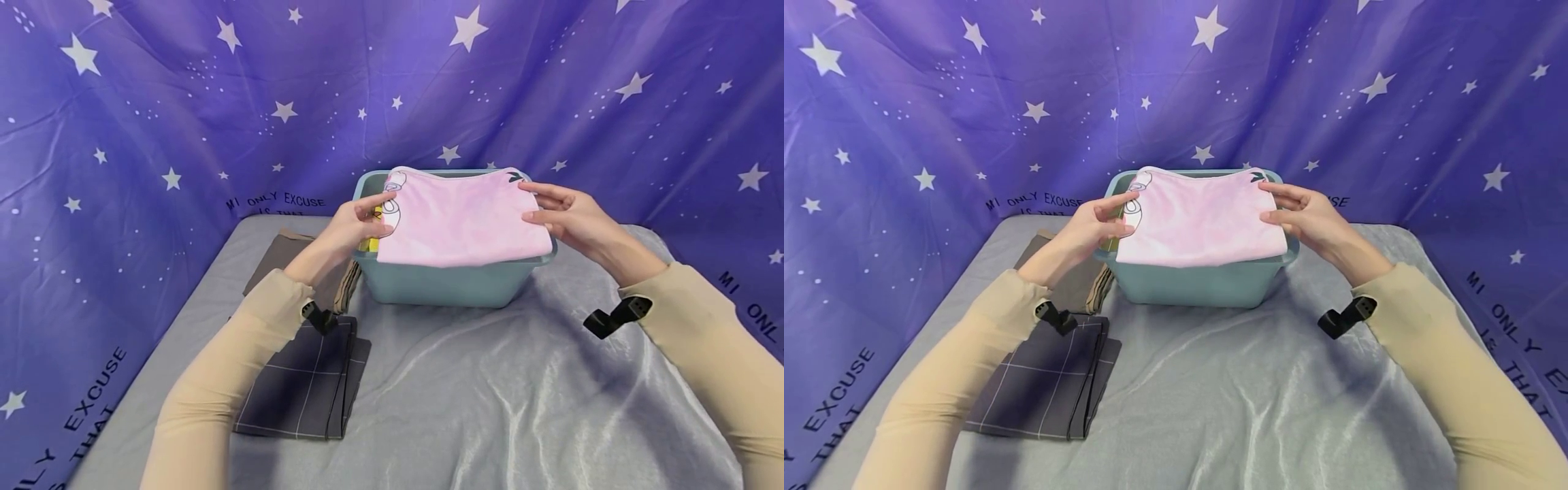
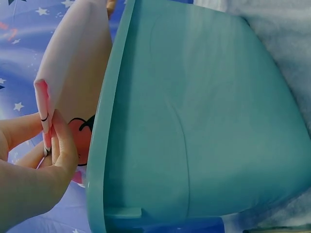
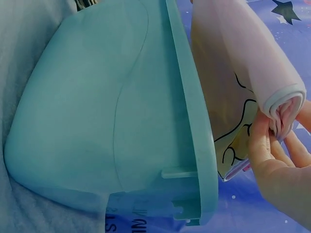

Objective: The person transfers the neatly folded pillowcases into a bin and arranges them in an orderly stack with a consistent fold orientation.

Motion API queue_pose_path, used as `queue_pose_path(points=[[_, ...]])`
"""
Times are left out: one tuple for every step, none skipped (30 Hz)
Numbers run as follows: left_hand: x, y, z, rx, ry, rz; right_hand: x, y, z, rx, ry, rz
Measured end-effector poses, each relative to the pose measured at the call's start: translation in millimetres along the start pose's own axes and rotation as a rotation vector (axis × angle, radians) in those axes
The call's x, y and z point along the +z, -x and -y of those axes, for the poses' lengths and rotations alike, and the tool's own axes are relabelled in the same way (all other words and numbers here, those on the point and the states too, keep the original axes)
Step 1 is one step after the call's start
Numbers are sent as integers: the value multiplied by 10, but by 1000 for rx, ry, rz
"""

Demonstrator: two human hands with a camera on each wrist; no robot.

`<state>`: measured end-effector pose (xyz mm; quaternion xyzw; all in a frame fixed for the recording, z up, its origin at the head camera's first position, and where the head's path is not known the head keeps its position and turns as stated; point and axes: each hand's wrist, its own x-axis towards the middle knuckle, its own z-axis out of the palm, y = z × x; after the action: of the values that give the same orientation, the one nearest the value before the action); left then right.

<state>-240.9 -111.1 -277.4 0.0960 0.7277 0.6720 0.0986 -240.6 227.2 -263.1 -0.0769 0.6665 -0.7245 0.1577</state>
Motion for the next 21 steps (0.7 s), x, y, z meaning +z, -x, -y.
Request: queue_pose_path(points=[[0,-11,-7,-4,-1,-8,-2,-8,5,1,0,2],[1,-21,-14,-8,-5,-14,-3,-15,11,3,11,2],[1,-32,-20,-15,-9,-21,-3,-22,18,8,22,1],[0,-42,-28,-21,-14,-25,-2,-31,26,12,35,-2],[1,-52,-35,-26,-15,-29,-1,-41,34,16,45,-5],[-2,-61,-43,-31,-15,-27,1,-53,42,19,54,-7],[-2,-69,-51,-34,-15,-26,2,-64,50,22,67,-12],[-5,-78,-56,-36,-17,-24,3,-76,57,24,76,-16],[-7,-87,-62,-36,-17,-21,5,-88,65,26,82,-21],[-10,-95,-67,-33,-17,-17,5,-100,72,27,87,-24],[-12,-102,-71,-32,-16,-17,5,-113,78,28,90,-25],[-16,-111,-74,-31,-18,-17,6,-125,84,30,95,-26],[-19,-122,-74,-31,-21,-22,7,-137,89,31,107,-25],[-22,-131,-75,-33,-21,-25,9,-148,94,31,116,-24],[-24,-140,-77,-33,-25,-29,11,-160,98,31,123,-24],[-27,-150,-78,-35,-27,-34,13,-172,101,30,128,-23],[-30,-160,-77,-39,-28,-41,15,-183,103,29,136,-22],[-32,-170,-78,-42,-31,-48,17,-194,106,28,147,-24],[-33,-179,-78,-44,-29,-51,18,-204,107,27,157,-25],[-35,-188,-80,-45,-27,-54,19,-213,110,29,161,-29],[-36,-199,-79,-44,-26,-54,21,-222,113,30,164,-32]])
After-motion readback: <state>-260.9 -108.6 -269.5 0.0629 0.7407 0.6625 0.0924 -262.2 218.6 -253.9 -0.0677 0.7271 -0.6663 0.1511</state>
